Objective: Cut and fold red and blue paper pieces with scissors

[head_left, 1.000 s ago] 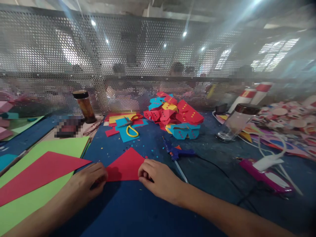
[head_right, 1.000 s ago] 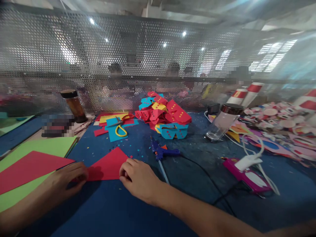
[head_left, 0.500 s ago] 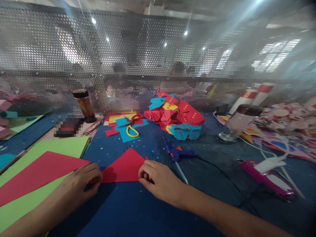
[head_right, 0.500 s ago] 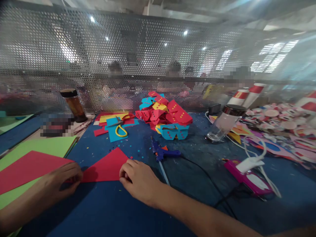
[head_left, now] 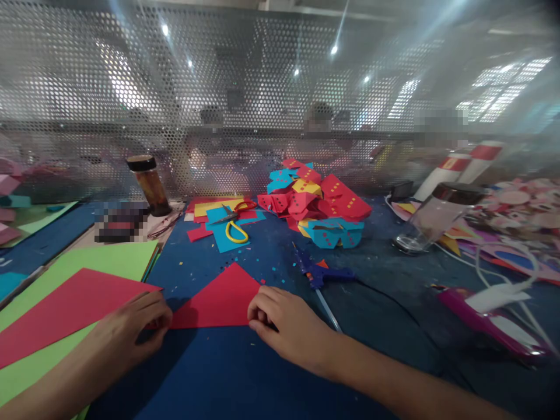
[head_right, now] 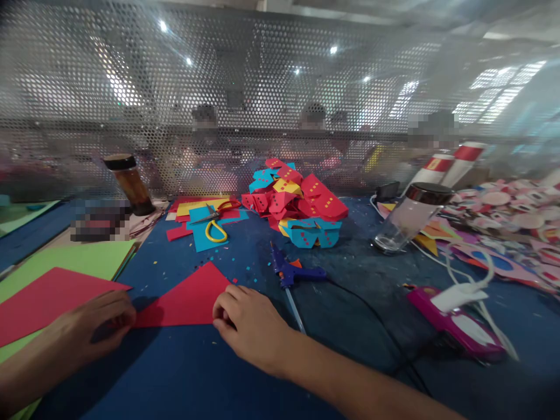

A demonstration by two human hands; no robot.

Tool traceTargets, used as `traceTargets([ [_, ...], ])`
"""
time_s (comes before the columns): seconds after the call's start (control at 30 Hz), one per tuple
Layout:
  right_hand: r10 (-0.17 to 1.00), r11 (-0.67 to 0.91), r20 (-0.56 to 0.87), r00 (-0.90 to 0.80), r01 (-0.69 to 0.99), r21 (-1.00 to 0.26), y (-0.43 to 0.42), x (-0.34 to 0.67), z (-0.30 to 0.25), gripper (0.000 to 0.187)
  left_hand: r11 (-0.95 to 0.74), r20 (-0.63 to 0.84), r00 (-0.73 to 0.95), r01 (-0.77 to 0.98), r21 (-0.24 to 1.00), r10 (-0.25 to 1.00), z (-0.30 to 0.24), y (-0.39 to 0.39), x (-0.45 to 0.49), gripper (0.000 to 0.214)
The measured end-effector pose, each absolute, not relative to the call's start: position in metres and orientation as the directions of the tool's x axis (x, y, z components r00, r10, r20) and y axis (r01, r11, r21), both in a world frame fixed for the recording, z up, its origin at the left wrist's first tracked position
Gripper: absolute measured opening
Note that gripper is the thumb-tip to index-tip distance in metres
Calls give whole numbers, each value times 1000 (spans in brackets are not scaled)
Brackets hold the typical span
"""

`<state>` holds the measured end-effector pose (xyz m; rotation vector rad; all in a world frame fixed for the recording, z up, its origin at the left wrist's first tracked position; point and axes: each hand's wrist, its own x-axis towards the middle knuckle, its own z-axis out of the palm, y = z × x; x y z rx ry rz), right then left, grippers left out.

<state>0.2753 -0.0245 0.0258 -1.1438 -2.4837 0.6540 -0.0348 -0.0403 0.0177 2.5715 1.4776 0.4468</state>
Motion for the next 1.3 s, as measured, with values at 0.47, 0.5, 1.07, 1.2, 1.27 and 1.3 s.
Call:
traceTargets([
  [0.47, 777, 569, 110, -620, 615, -546, -23, 275, 23, 11, -448, 192, 406, 833, 324, 894, 14, -44, -47, 17],
  [0.5, 774, 570, 107, -624, 614, -546, -23, 275, 23, 10, -441, 190, 399, 837, 323, 897, 15, -44, -47, 17],
  [1.07, 772, 585, 138, -621, 609, -535, -24, 276, 20, 10, -415, 187, 376, 874, 255, 908, 15, -47, -63, 18],
  [1.2, 768, 590, 137, -626, 607, -532, -24, 276, 20, 10, -395, 248, 332, 876, 278, 910, 15, -47, -51, 17],
  [1.27, 768, 588, 131, -627, 610, -532, -24, 276, 21, 10, -382, 244, 315, 867, 319, 917, 14, -47, -40, 15],
  [1.3, 770, 584, 125, -625, 614, -531, -24, 275, 23, 10, -386, 237, 319, 858, 339, 918, 14, -46, -35, 14],
])
